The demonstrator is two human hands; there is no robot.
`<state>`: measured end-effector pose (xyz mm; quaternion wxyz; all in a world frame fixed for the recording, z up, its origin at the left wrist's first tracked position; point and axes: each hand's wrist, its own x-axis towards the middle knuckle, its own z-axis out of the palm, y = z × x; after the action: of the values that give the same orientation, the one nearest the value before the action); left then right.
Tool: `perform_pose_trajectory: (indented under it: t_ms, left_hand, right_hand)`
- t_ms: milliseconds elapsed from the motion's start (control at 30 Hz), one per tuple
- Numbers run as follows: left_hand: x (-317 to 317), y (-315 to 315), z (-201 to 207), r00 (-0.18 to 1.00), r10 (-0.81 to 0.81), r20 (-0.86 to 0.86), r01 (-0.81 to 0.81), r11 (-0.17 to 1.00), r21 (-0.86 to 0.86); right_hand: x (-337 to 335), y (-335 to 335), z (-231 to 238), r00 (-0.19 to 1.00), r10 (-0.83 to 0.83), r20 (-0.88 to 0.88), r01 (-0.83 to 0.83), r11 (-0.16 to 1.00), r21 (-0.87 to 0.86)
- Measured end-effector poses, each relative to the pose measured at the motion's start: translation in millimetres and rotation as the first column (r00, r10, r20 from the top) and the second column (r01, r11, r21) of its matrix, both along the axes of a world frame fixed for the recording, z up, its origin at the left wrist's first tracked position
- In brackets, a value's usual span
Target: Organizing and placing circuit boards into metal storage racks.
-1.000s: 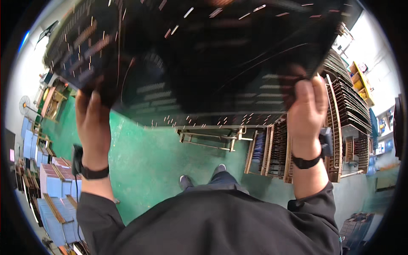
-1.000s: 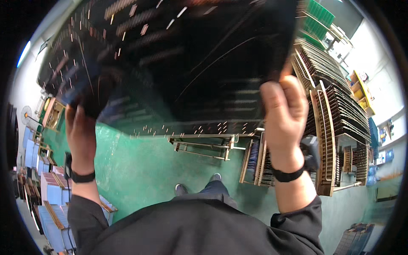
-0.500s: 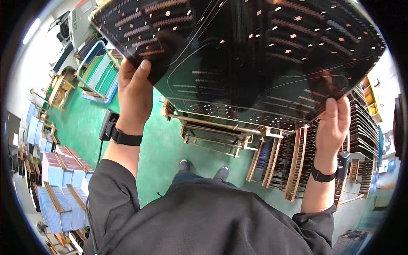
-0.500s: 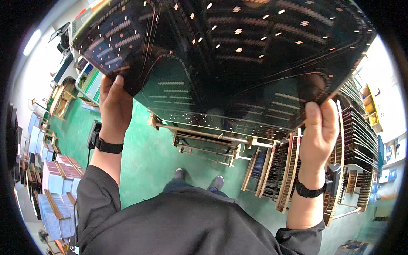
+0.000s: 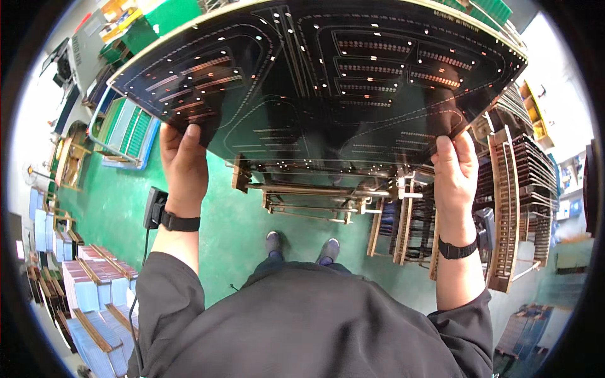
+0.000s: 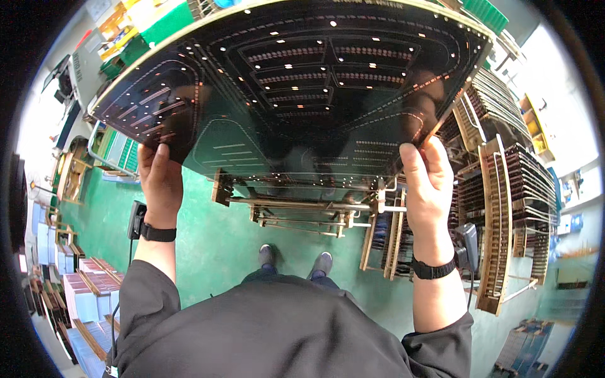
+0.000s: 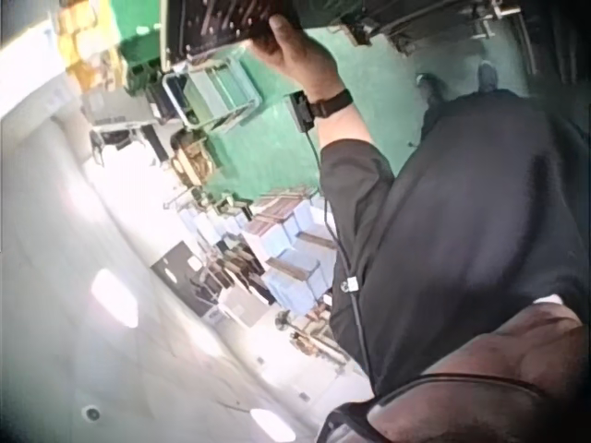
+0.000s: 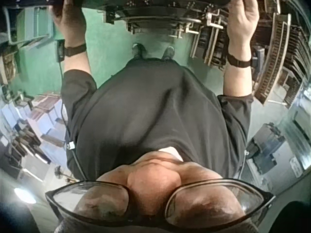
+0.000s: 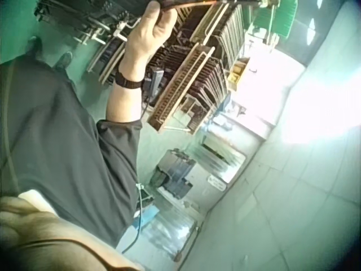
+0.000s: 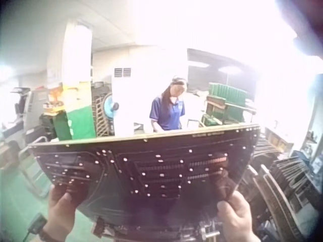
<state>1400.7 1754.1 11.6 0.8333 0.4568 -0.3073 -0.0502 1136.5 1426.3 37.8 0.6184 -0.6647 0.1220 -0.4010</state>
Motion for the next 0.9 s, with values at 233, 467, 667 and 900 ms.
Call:
perform_pose_trajectory:
  t_ms: [233, 467, 667, 900]
  left_hand:
    - [10, 6, -16, 1.0, 0.029, 0.002, -0.029, 0.999, 0.029]
    - [-4, 5, -10, 0.956, 0.152, 0.251, -0.22, 0.937, 0.271]
    - [-9, -1, -8, 0.968, 0.142, 0.209, -0.189, 0.955, 0.228]
    - [-9, -1, -9, 0.964, 0.152, 0.217, -0.204, 0.949, 0.242]
  right_hand:
    - [3, 11, 2, 1.0, -0.006, 0.016, 0.005, 0.996, 0.092]
    - [10, 6, -17, 1.0, -0.02, 0.006, 0.019, 1.0, 0.022]
    - [9, 12, -18, 0.999, -0.027, 0.027, 0.025, 0.997, 0.07]
    - [-1, 11, -28, 0.998, -0.053, -0.024, 0.052, 0.998, -0.041]
